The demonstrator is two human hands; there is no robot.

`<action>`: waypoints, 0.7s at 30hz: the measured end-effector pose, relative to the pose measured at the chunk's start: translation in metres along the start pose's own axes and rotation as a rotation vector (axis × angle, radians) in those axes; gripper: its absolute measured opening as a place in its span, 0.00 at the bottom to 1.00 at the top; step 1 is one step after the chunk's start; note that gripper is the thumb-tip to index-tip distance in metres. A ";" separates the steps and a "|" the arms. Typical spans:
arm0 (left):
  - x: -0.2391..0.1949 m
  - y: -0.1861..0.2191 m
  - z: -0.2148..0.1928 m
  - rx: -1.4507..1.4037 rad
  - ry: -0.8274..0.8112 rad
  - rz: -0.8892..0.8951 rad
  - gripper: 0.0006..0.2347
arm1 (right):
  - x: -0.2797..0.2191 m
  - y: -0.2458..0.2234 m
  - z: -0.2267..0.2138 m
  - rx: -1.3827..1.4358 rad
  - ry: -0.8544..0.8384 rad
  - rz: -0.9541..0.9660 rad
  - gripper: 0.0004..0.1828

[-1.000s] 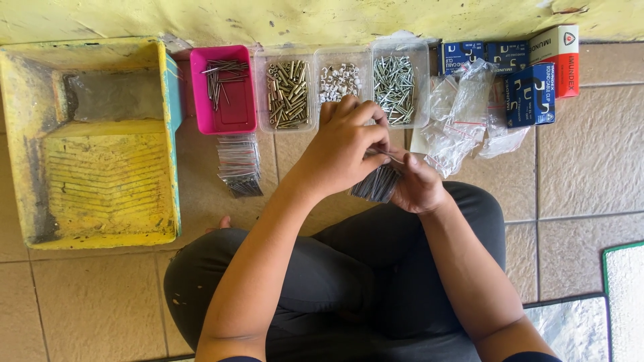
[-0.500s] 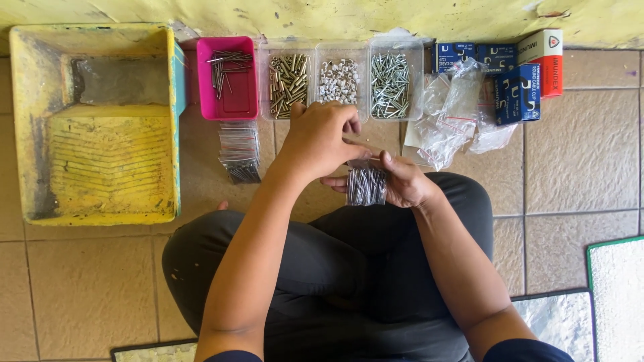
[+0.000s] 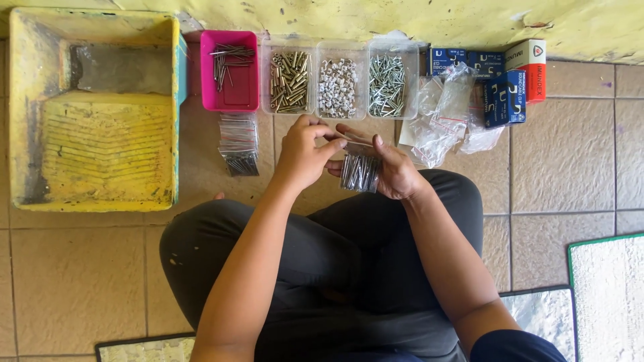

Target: Sorting screws from a bin and packaging them into small plastic bags.

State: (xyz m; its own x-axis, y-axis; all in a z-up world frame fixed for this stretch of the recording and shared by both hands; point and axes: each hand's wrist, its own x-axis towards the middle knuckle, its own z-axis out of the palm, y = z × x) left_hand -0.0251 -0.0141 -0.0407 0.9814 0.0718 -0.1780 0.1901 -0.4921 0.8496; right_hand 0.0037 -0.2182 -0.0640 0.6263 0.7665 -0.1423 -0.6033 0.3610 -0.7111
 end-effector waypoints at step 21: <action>0.006 0.013 0.007 -0.409 0.012 0.087 0.05 | 0.007 -0.006 0.014 -0.012 0.135 -0.170 0.41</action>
